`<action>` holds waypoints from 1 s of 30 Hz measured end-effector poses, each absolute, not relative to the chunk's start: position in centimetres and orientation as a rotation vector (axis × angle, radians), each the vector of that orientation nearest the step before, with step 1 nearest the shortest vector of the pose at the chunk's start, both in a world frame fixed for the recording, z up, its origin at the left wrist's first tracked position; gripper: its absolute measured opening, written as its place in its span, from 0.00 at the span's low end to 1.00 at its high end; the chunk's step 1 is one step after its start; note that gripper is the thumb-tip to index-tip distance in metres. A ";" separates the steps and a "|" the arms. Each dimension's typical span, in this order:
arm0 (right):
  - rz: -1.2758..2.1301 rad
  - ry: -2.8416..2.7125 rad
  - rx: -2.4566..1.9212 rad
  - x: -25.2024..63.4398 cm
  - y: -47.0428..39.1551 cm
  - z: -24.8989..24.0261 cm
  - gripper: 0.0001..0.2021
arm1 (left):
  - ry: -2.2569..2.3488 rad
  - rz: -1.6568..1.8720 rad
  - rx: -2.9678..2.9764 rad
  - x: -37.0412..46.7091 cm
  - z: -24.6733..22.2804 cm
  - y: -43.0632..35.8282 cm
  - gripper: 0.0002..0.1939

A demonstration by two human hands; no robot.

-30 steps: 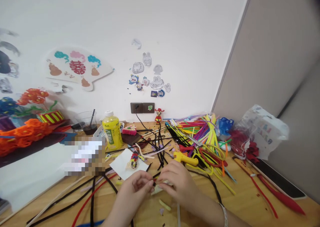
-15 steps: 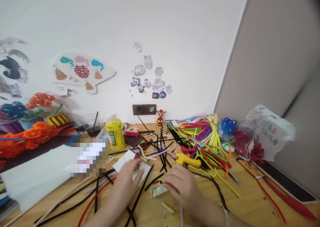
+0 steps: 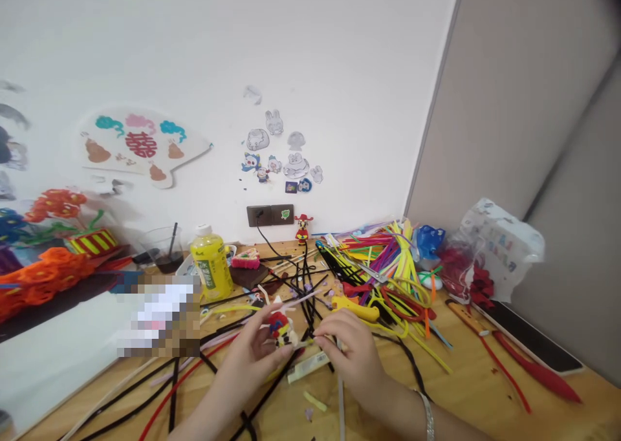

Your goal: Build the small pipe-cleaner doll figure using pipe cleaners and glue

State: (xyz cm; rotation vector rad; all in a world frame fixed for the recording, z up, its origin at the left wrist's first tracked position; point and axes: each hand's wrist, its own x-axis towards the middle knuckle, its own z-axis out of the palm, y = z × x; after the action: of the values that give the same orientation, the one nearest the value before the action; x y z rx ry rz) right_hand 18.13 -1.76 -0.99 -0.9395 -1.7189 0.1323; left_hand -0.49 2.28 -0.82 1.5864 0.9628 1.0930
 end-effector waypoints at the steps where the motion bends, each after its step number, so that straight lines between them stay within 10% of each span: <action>1: 0.140 -1.714 -0.932 18.1 -1.8 -0.9 0.04 | 0.932 1.089 1.581 -0.2 -0.8 1.7 0.25; 30: 0.025 -1.922 -0.593 18.5 -2.5 -0.1 0.07 | 0.413 0.927 1.466 0.7 -0.7 -0.8 0.20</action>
State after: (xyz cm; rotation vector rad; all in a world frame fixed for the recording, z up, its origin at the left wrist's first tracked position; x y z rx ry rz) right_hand 18.49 -2.48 -0.11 -0.5925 -1.9219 0.0245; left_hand 0.74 -0.80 -0.72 1.4661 0.4129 0.9271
